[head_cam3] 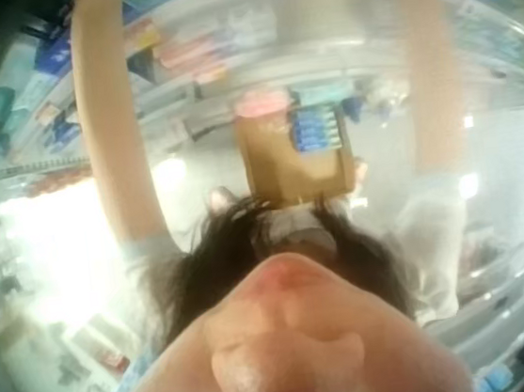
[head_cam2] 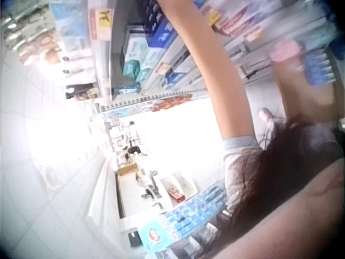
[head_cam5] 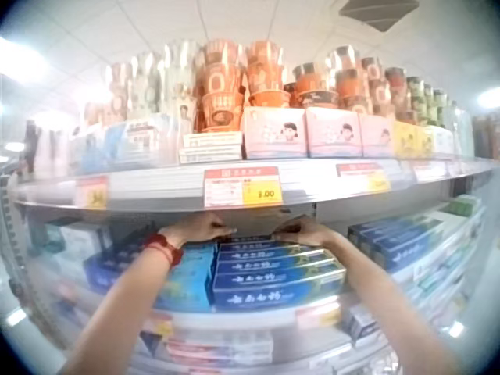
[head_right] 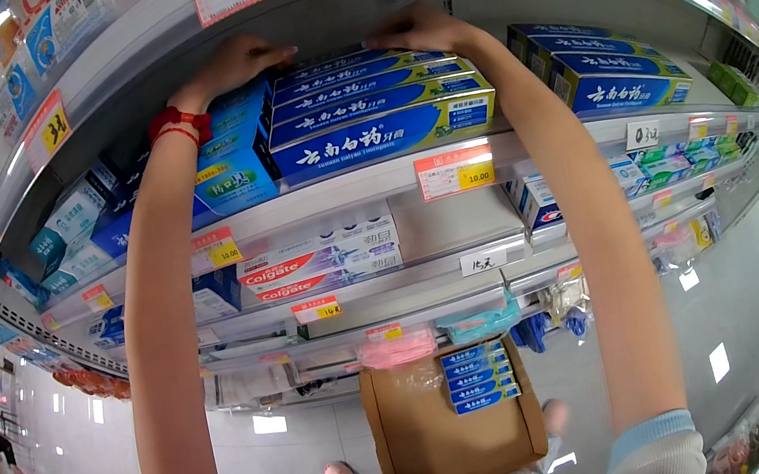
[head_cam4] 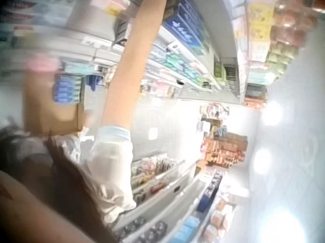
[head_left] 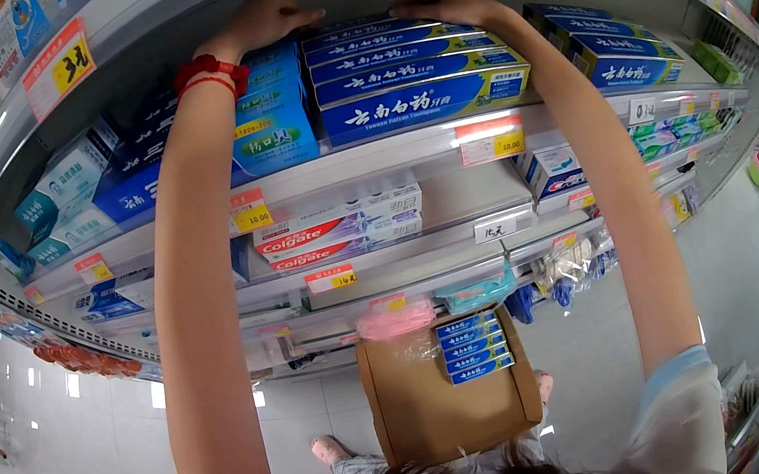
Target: The person takes boxes of toothpaste from a cardboard box and places them onto a store shelf. They arrange the boxes in neat rows, filling the available space on the shelf.
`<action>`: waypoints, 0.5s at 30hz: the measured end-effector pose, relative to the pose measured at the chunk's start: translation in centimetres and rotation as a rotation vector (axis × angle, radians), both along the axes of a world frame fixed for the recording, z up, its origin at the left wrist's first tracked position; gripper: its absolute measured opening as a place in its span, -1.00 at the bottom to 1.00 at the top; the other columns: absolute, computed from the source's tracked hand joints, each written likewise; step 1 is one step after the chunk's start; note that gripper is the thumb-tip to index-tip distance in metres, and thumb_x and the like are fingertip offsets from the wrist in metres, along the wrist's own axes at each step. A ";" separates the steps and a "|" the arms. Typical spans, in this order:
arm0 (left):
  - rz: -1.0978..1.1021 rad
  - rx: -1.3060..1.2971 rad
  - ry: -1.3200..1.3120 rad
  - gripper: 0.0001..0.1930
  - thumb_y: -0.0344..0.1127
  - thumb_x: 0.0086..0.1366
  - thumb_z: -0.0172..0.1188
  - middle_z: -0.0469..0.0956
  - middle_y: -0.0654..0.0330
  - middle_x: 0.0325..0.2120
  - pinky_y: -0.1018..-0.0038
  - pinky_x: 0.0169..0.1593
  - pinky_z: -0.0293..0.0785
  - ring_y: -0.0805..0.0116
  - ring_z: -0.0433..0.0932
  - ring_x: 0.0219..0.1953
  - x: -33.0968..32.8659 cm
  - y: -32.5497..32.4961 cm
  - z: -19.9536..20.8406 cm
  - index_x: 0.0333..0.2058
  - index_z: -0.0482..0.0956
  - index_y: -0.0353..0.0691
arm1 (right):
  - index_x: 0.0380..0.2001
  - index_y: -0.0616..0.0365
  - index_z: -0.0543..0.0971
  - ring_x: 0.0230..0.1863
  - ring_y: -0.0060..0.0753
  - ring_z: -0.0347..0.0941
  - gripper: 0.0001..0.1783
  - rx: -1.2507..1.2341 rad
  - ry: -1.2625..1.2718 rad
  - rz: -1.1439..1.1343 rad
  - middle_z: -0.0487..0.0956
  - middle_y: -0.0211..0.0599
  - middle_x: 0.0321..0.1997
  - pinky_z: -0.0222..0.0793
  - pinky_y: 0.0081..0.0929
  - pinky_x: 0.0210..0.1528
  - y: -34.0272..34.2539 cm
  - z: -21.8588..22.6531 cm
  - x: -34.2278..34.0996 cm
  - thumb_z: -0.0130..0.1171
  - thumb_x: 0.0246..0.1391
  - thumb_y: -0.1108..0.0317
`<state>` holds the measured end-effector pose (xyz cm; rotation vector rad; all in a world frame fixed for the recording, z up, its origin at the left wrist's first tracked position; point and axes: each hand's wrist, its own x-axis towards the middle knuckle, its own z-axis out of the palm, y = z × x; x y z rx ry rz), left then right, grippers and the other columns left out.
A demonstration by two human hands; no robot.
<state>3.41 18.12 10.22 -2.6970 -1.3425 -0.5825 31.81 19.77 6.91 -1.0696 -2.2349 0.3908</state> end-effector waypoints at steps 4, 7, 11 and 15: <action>-0.056 0.067 0.040 -0.70 -0.07 0.14 0.11 0.57 0.11 -0.38 0.50 -0.20 0.41 0.33 0.53 -0.34 0.5 0.5 -0.4 -0.34 0.62 -0.17 | -0.25 0.04 0.59 -0.19 -0.22 0.47 -0.57 -0.011 0.048 0.018 0.55 -0.14 -0.19 0.31 -0.44 -0.04 -0.3 -0.2 0.6 0.15 -0.10 -0.02; -0.069 0.062 0.035 -0.70 -0.08 0.14 0.11 0.57 0.10 -0.37 0.49 -0.18 0.41 0.31 0.53 -0.33 0.5 0.7 -0.5 -0.33 0.61 -0.18 | -0.29 0.04 0.61 -0.17 -0.22 0.46 -0.61 0.035 0.018 -0.045 0.54 -0.17 -0.19 0.31 -0.42 -0.04 -1.1 0.1 0.2 0.15 -0.10 0.01; -0.031 0.100 0.064 -0.69 -0.08 0.13 0.11 0.56 0.09 -0.35 0.47 -0.15 0.40 0.29 0.52 -0.29 0.7 -0.4 -0.5 -0.30 0.60 -0.18 | -0.25 0.03 0.58 -0.08 -0.21 0.42 -0.60 0.774 -0.082 0.010 0.51 -0.20 -0.13 0.28 -0.34 0.00 1.7 1.5 0.5 0.18 -0.13 0.05; -0.042 0.065 0.066 -0.69 -0.07 0.12 0.11 0.56 0.10 -0.31 0.43 -0.12 0.39 0.27 0.51 -0.26 1.5 -0.5 -0.2 -0.29 0.60 -0.16 | 0.03 -0.08 0.38 0.07 -0.14 0.30 -0.38 0.778 -0.402 0.029 0.41 -0.15 0.00 0.18 -0.31 0.12 5.3 3.7 1.4 0.19 -0.16 0.02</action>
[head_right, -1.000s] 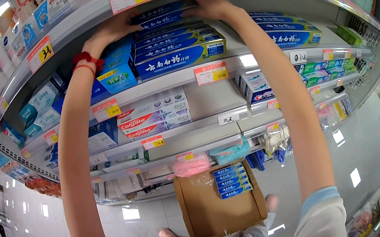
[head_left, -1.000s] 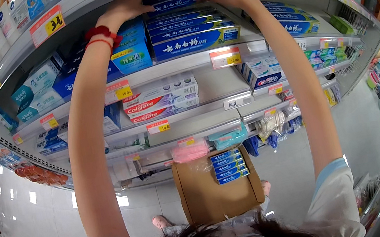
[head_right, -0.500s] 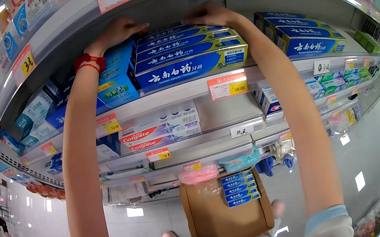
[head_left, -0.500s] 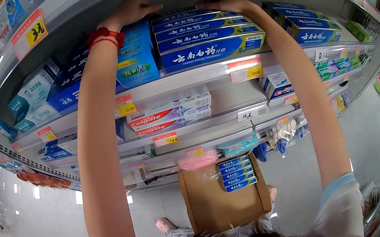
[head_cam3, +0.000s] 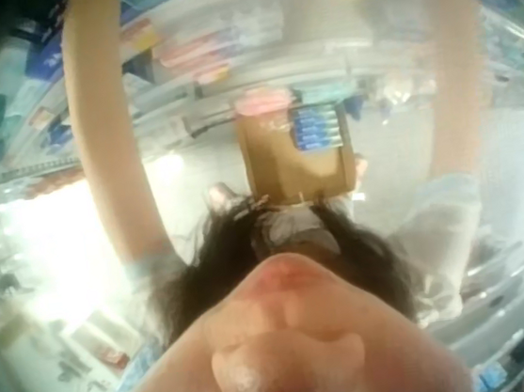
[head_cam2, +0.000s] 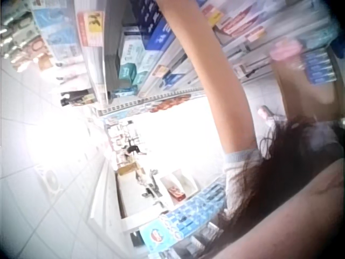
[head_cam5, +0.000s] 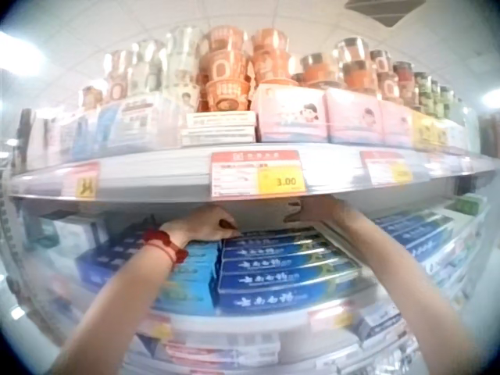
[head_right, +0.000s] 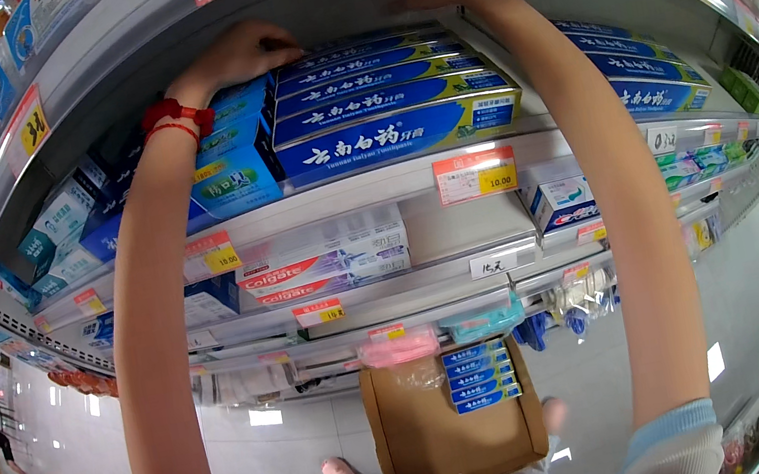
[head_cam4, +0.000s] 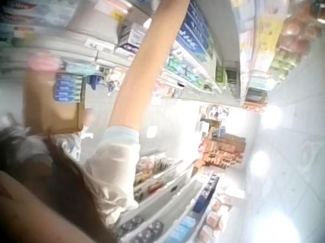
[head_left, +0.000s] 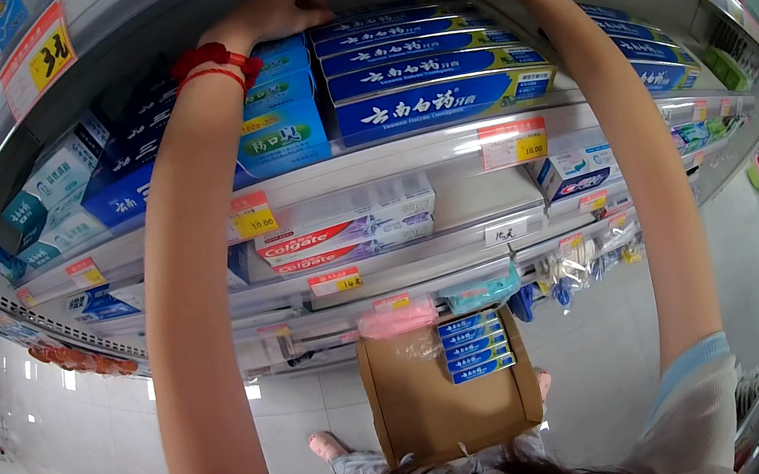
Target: The person takes boxes of toothpaste from a cardboard box and places them onto a store shelf. They arrange the boxes in neat rows, filling the available space on the shelf.
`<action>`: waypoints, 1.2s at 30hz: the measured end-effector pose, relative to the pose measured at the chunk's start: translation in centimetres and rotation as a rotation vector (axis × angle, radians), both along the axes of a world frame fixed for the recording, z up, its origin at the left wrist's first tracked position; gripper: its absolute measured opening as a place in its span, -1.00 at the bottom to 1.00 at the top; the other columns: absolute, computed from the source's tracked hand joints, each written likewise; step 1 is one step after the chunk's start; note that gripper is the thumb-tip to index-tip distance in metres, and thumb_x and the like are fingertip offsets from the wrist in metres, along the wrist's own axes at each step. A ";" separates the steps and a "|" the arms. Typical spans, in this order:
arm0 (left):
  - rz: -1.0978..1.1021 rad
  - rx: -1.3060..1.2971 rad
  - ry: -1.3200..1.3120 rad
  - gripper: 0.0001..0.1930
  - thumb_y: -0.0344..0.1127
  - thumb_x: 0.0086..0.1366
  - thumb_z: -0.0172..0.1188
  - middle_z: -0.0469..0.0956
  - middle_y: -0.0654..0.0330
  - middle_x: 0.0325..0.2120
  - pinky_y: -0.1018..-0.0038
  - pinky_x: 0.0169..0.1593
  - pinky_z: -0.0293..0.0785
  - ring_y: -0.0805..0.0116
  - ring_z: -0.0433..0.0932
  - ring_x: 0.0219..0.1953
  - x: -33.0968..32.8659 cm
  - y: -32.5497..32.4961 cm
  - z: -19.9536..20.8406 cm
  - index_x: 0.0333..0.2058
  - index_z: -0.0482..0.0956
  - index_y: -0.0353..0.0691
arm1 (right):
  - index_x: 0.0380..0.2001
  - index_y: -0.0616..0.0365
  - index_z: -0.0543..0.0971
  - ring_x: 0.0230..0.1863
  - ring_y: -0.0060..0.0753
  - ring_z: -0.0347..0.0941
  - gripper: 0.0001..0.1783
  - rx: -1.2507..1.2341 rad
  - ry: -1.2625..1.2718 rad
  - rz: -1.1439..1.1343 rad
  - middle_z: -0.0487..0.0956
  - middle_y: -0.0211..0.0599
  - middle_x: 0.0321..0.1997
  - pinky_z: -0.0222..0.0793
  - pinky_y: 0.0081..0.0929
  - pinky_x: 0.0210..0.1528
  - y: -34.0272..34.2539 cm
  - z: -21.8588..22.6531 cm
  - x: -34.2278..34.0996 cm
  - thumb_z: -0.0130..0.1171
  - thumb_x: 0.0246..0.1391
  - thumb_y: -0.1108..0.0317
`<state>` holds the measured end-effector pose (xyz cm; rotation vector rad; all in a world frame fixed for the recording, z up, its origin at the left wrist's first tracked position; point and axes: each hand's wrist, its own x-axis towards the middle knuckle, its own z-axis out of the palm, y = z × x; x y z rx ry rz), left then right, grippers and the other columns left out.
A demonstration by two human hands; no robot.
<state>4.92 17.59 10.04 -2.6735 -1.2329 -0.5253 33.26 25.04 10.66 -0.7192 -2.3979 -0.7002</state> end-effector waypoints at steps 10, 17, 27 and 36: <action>0.015 -0.058 -0.020 -0.74 -0.13 0.08 0.14 0.56 0.12 -0.31 0.40 -0.12 0.40 0.24 0.53 -0.23 -0.2 0.0 0.1 -0.32 0.60 -0.15 | 0.11 -0.05 0.27 0.00 -0.17 0.37 -0.31 -0.200 -0.042 -0.434 0.42 -0.11 -0.01 0.31 -0.31 0.02 2.8 -3.3 0.2 0.23 -0.14 0.11; 0.280 0.299 -0.033 -0.45 0.01 0.05 0.18 0.40 -0.01 -0.06 0.35 -0.02 0.34 0.18 0.42 -0.04 -1.7 2.9 -0.5 0.00 0.38 -0.09 | -0.04 0.18 0.38 -0.19 -0.25 0.49 -0.51 -0.555 0.173 -0.135 0.50 -0.14 -0.16 0.46 -0.41 -0.17 -1.0 3.9 -1.1 0.18 -0.08 0.26; -0.125 0.225 -0.457 -0.38 0.12 0.02 0.17 0.41 0.05 -0.06 0.35 0.00 0.33 0.14 0.43 -0.06 0.2 0.3 0.6 0.02 0.35 -0.07 | -0.05 0.16 0.40 -0.17 -0.21 0.47 -0.43 -0.357 0.351 0.097 0.50 -0.14 -0.16 0.41 -0.32 -0.12 -5.9 4.5 -5.0 0.18 -0.11 0.06; -0.030 0.379 -0.541 -0.64 -0.28 0.05 0.16 0.51 0.06 -0.29 0.44 -0.23 0.44 0.27 0.50 -0.24 -3.5 5.6 -0.3 -0.15 0.45 -0.28 | -0.07 0.12 0.42 -0.15 -0.18 0.45 -0.38 -0.208 0.038 -0.074 0.51 -0.13 -0.16 0.35 -0.30 -0.07 -11.1 3.0 -12.2 0.20 -0.15 -0.05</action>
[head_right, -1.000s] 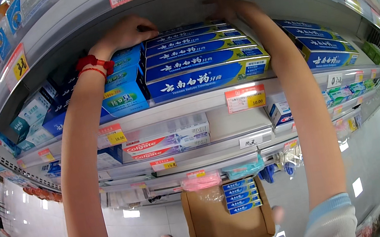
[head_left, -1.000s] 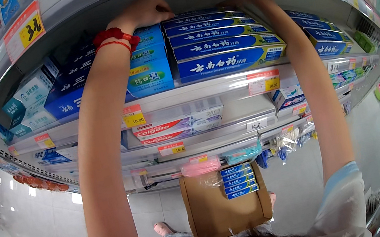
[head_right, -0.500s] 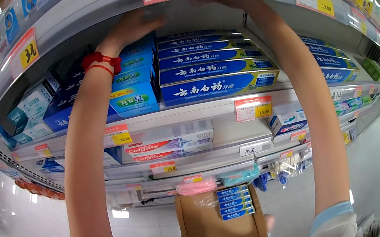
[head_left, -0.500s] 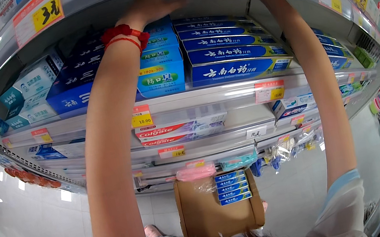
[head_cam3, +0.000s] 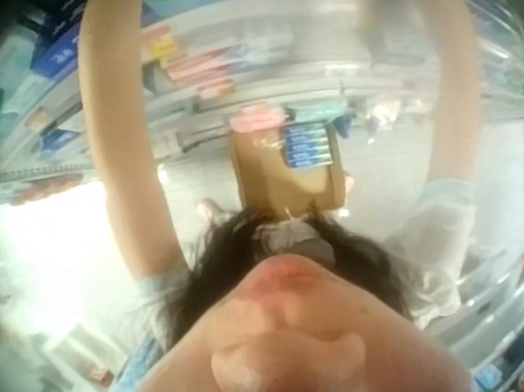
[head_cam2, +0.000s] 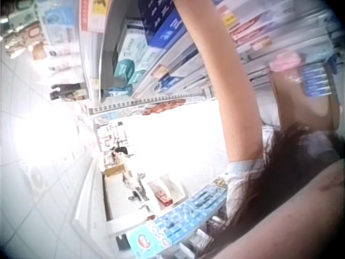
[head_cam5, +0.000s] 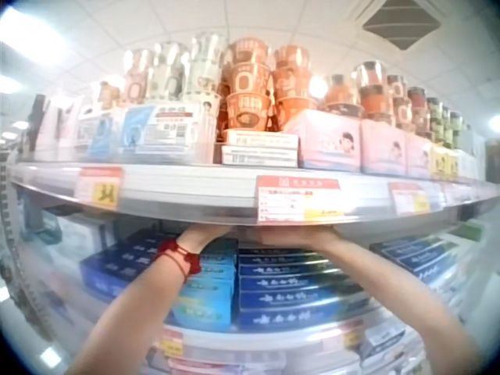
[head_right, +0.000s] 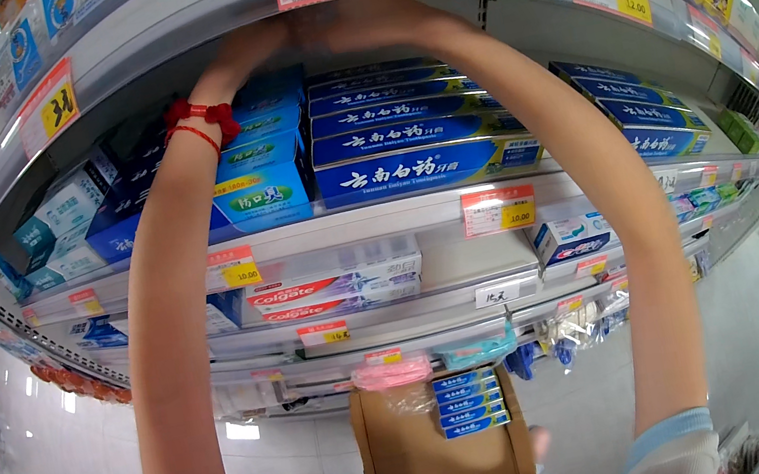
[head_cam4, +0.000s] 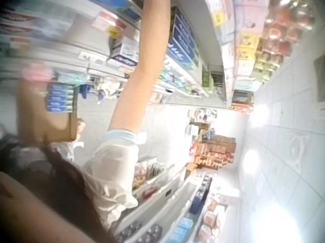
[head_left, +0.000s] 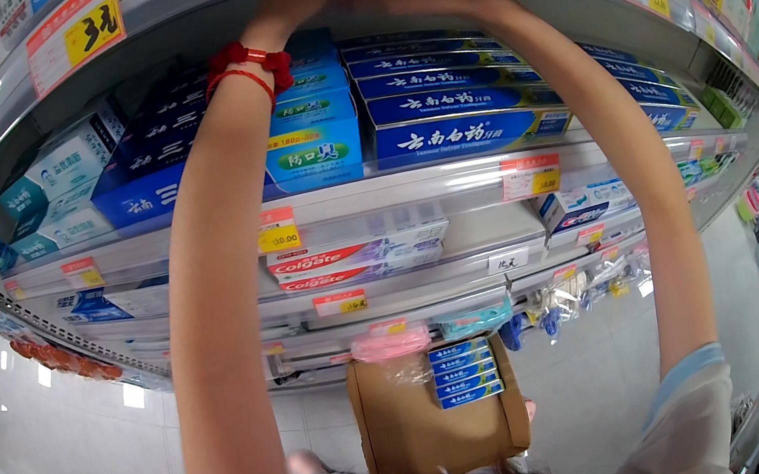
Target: The person takes boxes of toothpaste from a cardboard box and places them onto a store shelf. They arrange the boxes in neat rows, filling the available space on the shelf.
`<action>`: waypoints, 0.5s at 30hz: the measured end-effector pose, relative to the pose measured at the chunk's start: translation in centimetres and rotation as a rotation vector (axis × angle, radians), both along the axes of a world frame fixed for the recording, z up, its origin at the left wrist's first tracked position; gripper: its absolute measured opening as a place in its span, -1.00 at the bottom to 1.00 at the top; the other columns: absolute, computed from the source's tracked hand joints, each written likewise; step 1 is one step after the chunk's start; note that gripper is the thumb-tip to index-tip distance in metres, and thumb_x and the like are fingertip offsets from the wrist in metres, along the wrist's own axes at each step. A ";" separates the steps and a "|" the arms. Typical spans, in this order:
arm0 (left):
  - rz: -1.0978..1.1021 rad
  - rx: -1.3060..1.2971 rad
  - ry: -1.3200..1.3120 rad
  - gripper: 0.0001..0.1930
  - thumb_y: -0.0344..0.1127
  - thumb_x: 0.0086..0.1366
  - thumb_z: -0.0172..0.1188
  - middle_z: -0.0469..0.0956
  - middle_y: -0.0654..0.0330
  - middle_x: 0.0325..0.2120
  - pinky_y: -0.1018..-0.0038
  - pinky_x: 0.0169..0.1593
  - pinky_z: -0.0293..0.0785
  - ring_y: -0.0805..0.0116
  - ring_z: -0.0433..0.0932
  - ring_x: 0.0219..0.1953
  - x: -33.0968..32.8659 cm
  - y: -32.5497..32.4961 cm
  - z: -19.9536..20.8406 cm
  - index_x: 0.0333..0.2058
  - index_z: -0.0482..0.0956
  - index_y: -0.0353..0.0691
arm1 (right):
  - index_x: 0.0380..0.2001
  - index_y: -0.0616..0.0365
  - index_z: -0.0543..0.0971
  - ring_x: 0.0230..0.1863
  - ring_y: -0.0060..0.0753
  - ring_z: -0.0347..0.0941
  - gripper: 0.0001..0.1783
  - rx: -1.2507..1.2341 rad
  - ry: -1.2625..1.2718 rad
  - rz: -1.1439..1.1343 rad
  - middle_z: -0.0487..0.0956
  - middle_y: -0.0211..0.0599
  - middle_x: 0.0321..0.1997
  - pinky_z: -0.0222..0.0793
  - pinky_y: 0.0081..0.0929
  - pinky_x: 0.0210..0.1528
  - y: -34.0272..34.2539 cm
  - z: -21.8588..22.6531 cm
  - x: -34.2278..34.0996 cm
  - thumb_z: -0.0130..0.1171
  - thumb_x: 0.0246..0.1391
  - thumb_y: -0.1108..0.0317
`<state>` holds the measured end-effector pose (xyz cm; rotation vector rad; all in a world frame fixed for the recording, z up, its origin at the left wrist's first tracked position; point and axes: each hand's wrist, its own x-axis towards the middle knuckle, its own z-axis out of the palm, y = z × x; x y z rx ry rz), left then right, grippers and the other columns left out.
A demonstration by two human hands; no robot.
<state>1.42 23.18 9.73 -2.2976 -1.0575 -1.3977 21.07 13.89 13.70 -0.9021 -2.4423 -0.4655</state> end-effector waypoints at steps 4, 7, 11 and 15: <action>0.077 -0.302 -0.157 -0.67 -0.27 0.08 0.13 0.50 0.03 -0.28 0.42 -0.24 0.45 0.25 0.50 -0.23 0.7 -2.3 1.0 -0.18 0.45 -0.29 | -0.18 0.16 0.49 -0.22 -0.19 0.47 -0.54 0.564 -0.023 0.153 0.53 -0.09 -0.27 0.38 -0.33 -0.13 2.6 -1.5 0.0 0.22 -0.14 0.10; -0.161 -0.336 -0.478 -0.68 -0.24 0.10 0.12 0.50 0.02 -0.29 0.41 -0.21 0.47 0.24 0.50 -0.22 0.6 -3.5 0.3 -0.19 0.46 -0.29 | -0.20 0.16 0.49 -0.23 -0.19 0.47 -0.63 0.389 -0.096 0.163 0.53 -0.09 -0.29 0.39 -0.34 -0.16 4.4 -1.4 -0.7 0.21 -0.12 0.25; -0.355 -0.401 -0.699 -0.67 -0.22 0.11 0.12 0.50 0.03 -0.29 0.42 -0.20 0.48 0.23 0.51 -0.22 0.3 -3.4 -0.1 -0.19 0.46 -0.28 | -0.30 0.14 0.51 -0.20 -0.16 0.44 -0.68 0.196 0.045 0.065 0.52 -0.13 -0.28 0.37 -0.32 -0.15 6.0 0.1 -1.2 0.15 -0.12 0.19; -0.389 -0.457 -0.653 -0.67 -0.20 0.12 0.11 0.50 0.03 -0.29 0.42 -0.19 0.49 0.23 0.51 -0.23 0.2 -3.4 -0.4 -0.18 0.45 -0.27 | -0.23 0.13 0.49 -0.16 -0.16 0.43 -0.68 -0.153 -0.005 -0.073 0.51 -0.13 -0.22 0.35 -0.33 -0.12 6.8 1.3 -1.5 0.08 -0.06 0.22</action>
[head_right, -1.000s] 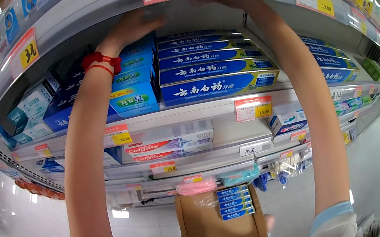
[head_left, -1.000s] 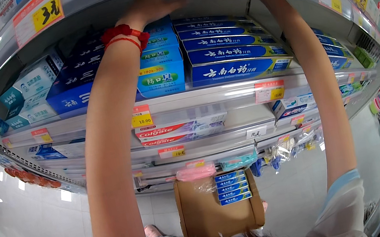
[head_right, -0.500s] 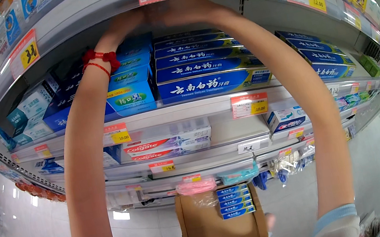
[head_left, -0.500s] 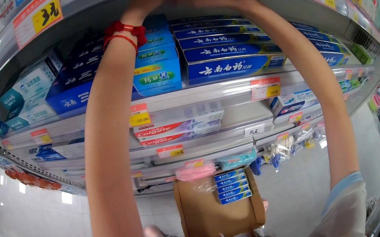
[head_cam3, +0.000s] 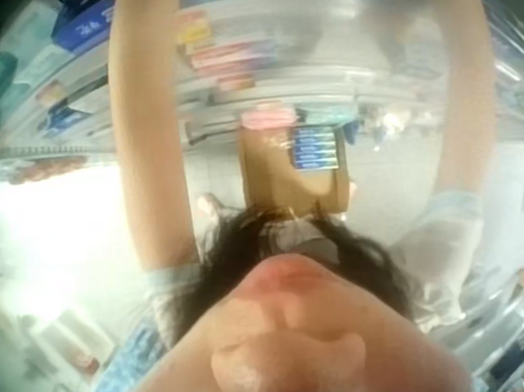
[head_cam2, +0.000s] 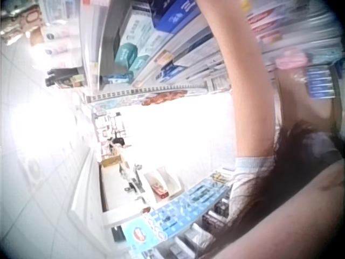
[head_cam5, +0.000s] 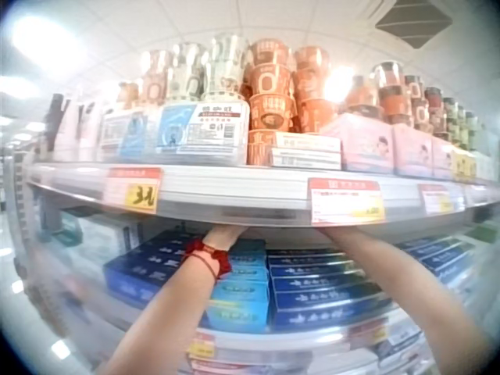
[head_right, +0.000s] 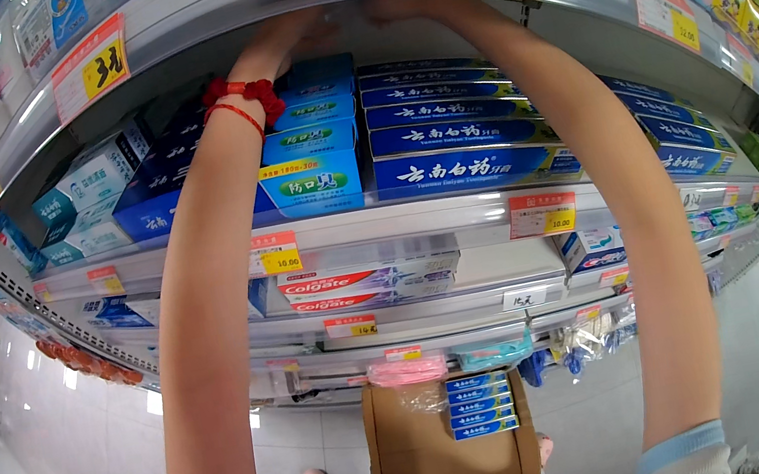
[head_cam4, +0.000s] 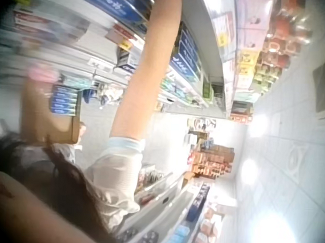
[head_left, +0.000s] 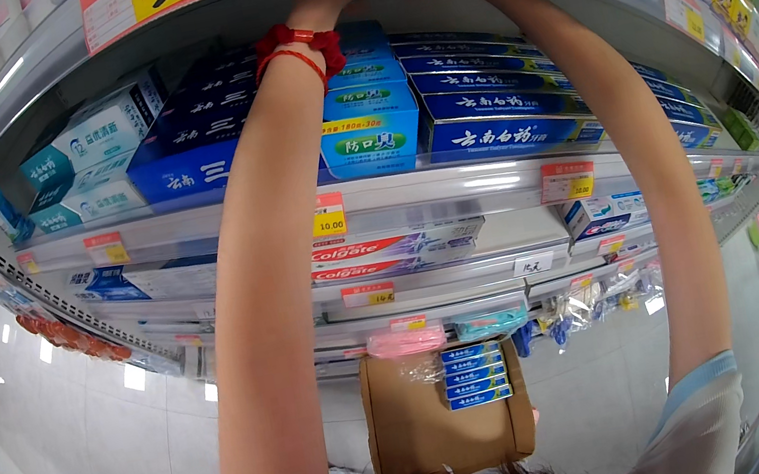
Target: The person takes boxes of toothpaste from a cardboard box and places them onto a store shelf. They arrange the boxes in neat rows, filling the available space on the shelf.
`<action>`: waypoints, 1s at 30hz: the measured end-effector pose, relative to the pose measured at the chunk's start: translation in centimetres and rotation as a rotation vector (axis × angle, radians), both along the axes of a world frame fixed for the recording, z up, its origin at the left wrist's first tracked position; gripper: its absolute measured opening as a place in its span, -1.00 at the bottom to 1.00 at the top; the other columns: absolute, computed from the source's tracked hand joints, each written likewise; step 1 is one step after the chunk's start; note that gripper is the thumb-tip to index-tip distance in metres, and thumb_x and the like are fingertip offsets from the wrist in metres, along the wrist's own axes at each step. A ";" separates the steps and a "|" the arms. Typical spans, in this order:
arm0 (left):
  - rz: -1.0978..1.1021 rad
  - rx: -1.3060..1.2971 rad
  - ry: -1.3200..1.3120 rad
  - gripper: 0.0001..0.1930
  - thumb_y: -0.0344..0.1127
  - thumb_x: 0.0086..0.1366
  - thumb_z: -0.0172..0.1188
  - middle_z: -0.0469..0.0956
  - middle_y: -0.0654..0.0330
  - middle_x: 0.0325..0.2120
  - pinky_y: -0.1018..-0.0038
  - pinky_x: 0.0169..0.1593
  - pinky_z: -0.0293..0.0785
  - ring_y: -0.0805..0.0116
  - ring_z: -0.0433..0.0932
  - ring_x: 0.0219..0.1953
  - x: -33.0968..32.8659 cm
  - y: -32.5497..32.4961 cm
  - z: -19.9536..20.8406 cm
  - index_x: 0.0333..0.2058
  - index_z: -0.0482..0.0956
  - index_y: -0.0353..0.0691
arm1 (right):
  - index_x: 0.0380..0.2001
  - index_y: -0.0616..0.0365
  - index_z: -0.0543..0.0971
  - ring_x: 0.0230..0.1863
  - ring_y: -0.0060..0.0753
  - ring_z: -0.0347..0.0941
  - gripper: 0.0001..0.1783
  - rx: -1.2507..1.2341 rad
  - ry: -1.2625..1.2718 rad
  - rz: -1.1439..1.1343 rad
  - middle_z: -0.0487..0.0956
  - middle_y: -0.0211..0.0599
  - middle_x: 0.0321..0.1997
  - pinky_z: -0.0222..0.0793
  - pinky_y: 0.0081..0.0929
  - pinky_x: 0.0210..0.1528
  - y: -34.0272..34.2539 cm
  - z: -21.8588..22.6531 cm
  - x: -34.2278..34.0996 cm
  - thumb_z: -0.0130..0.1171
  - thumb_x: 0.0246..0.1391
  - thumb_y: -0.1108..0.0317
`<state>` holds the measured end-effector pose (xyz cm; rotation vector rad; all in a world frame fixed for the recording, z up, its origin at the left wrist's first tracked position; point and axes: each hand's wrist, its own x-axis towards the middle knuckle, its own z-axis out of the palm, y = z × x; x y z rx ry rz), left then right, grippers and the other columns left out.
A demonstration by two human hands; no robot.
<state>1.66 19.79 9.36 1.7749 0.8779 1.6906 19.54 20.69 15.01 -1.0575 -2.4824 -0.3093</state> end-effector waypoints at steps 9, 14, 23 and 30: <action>0.255 0.085 0.135 -0.67 -0.21 0.10 0.14 0.50 0.02 -0.25 0.40 -0.21 0.51 0.18 0.53 -0.26 -1.8 -0.6 1.5 -0.19 0.47 -0.27 | -0.16 0.13 0.45 -0.11 -0.16 0.41 -0.66 -0.052 -0.068 0.016 0.48 -0.14 -0.15 0.33 -0.34 -0.08 -0.4 0.1 -1.1 0.04 -0.02 0.24; 0.862 0.307 0.651 -0.65 -0.19 0.03 0.18 0.49 -0.02 -0.24 0.32 -0.10 0.44 0.10 0.50 -0.20 -1.7 2.0 0.4 -0.23 0.50 -0.26 | -0.12 0.13 0.43 -0.09 -0.16 0.40 -0.64 -0.042 -0.151 -0.056 0.46 -0.14 -0.11 0.31 -0.35 -0.05 0.9 -1.2 -2.0 0.02 0.00 0.25; 0.983 0.209 0.751 -0.64 -0.15 0.04 0.10 0.47 0.01 -0.16 0.25 -0.05 0.39 0.02 0.42 -0.08 -0.2 1.3 0.6 -0.21 0.51 -0.19 | -0.05 0.12 0.38 -0.04 -0.16 0.37 -0.61 0.006 -0.283 -0.204 0.43 -0.14 -0.04 0.29 -0.36 -0.01 2.0 -2.3 -4.5 -0.01 0.03 0.27; 0.962 0.336 0.842 -0.75 -0.23 0.06 0.04 0.51 0.01 -0.26 0.21 -0.12 0.42 0.04 0.48 -0.18 0.5 1.5 1.5 -0.31 0.55 -0.18 | 0.01 0.12 0.35 0.00 -0.16 0.36 -0.59 0.083 -0.276 -0.258 0.40 -0.14 0.01 0.26 -0.37 0.03 -1.7 -1.3 -2.2 -0.04 0.06 0.28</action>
